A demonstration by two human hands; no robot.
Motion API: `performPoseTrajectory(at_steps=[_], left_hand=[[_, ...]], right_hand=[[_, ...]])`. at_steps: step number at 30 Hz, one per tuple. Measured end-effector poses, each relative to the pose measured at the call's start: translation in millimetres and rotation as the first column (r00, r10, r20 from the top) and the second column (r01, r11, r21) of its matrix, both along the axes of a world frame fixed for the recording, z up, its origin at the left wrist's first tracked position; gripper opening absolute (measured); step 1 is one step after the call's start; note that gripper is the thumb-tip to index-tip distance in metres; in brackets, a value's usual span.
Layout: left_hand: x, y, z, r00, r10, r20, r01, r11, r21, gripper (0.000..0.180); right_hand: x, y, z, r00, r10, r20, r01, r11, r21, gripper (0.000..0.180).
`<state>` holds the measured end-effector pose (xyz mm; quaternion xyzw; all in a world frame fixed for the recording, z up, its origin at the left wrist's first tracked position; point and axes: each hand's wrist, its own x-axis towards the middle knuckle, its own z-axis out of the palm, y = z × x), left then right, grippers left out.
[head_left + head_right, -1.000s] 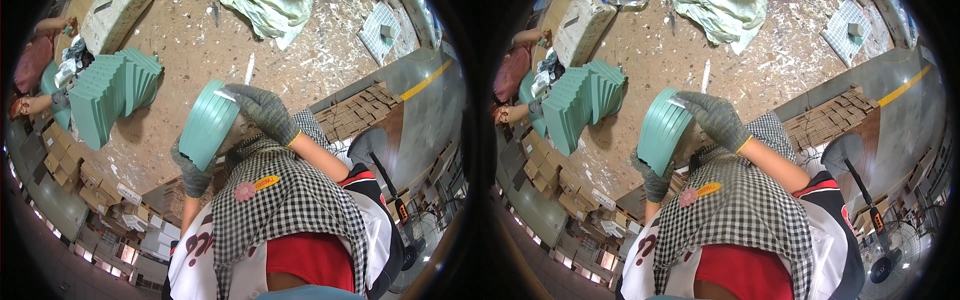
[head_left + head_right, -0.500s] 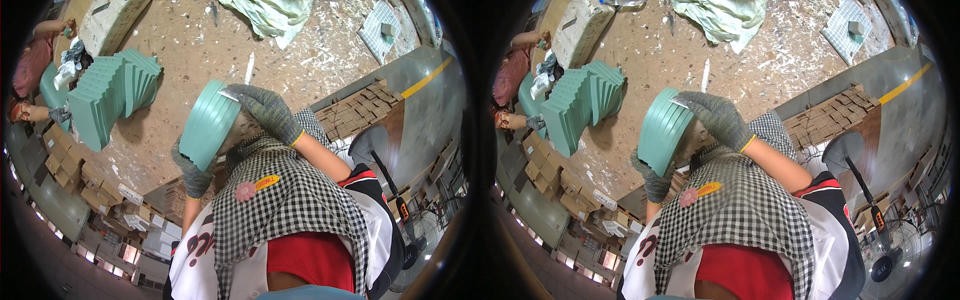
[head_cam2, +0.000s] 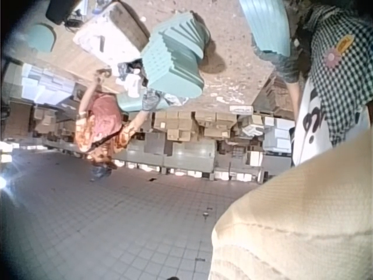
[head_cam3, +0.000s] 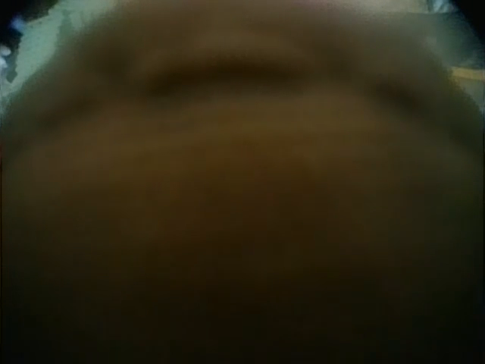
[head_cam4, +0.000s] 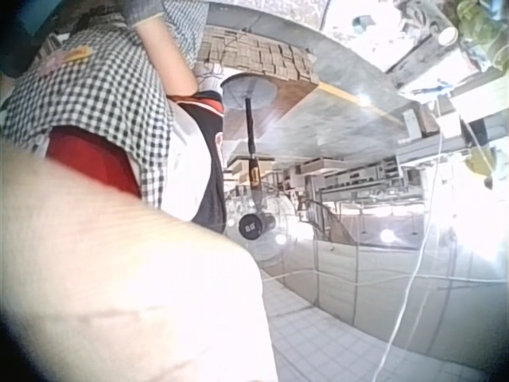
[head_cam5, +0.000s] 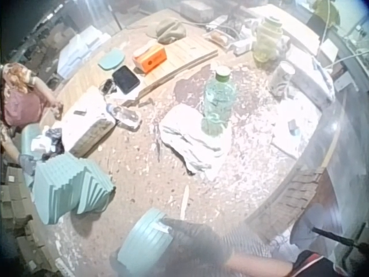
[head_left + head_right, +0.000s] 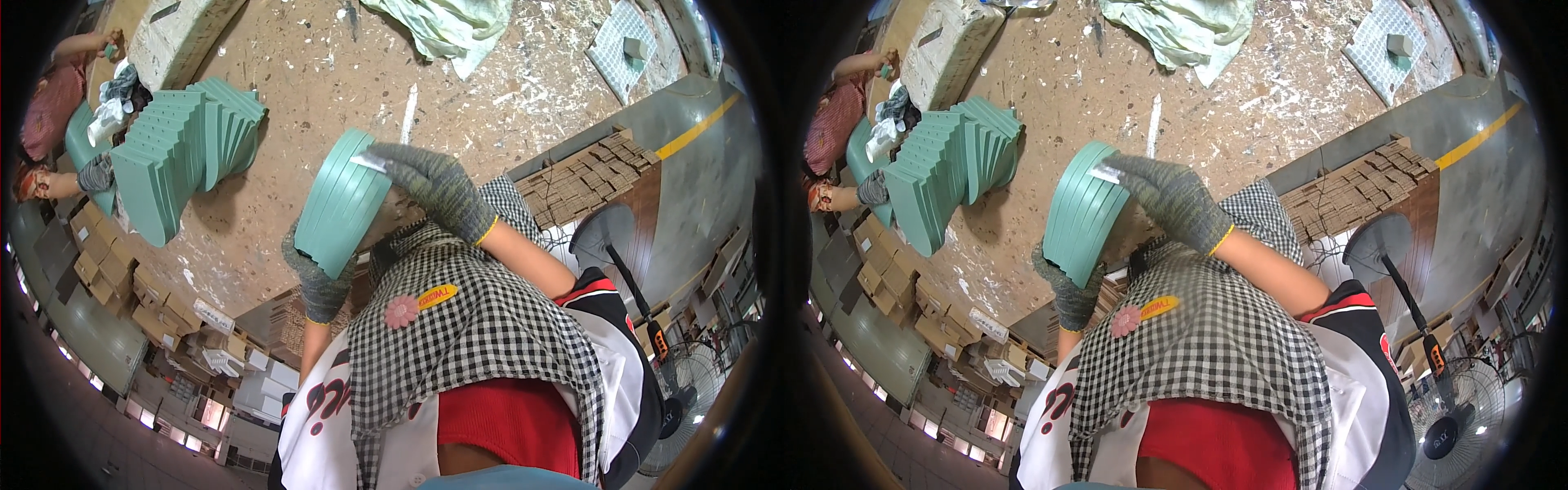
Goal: The person wipes and cleans green plastic components with a cloth and a thin tool, handling them one by one at a workbench.
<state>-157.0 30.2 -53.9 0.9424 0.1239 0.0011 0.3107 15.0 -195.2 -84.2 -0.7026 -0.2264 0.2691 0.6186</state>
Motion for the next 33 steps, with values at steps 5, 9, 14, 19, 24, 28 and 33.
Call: performPoseTrajectory(at_steps=[5,9,14,19,24,28,33], left_hand=[[1.1,1.8,3.6,0.994,-0.105,-0.024,0.108,0.983,0.150,0.086],[-5.1,5.3,-1.0,0.997,-0.073,-0.022,0.075,0.991,0.114,0.086],[-7.0,4.5,-5.7,0.999,-0.035,-0.002,0.036,0.998,0.059,0.086],[-9.3,3.2,-4.5,1.000,0.001,-0.001,-0.001,0.999,0.033,0.088],[-15.9,7.0,-8.7,0.999,0.045,-0.002,-0.045,0.999,-0.014,0.091],[-10.9,7.8,-6.4,0.999,-0.038,-0.006,0.038,0.996,0.086,0.090],[-13.7,11.7,-10.5,0.997,-0.062,-0.035,0.064,0.995,0.075,0.088]], right_hand=[[0.7,-1.7,25.7,0.942,-0.042,-0.333,0.048,0.999,0.009,0.037],[-1.8,-1.3,20.9,0.970,-0.116,-0.215,0.119,0.993,-0.001,0.036],[-4.8,0.4,19.5,0.992,-0.113,-0.055,0.104,0.985,-0.135,0.033],[-7.7,-0.9,19.7,0.991,-0.131,-0.024,0.129,0.990,-0.064,0.036],[-7.7,-0.8,16.0,0.989,-0.119,-0.090,0.108,0.987,-0.123,0.045],[-10.5,-2.7,5.6,0.967,-0.068,0.245,0.097,0.989,-0.109,0.050],[-6.4,-1.4,18.9,0.978,-0.066,-0.200,0.049,0.995,-0.089,0.058]])
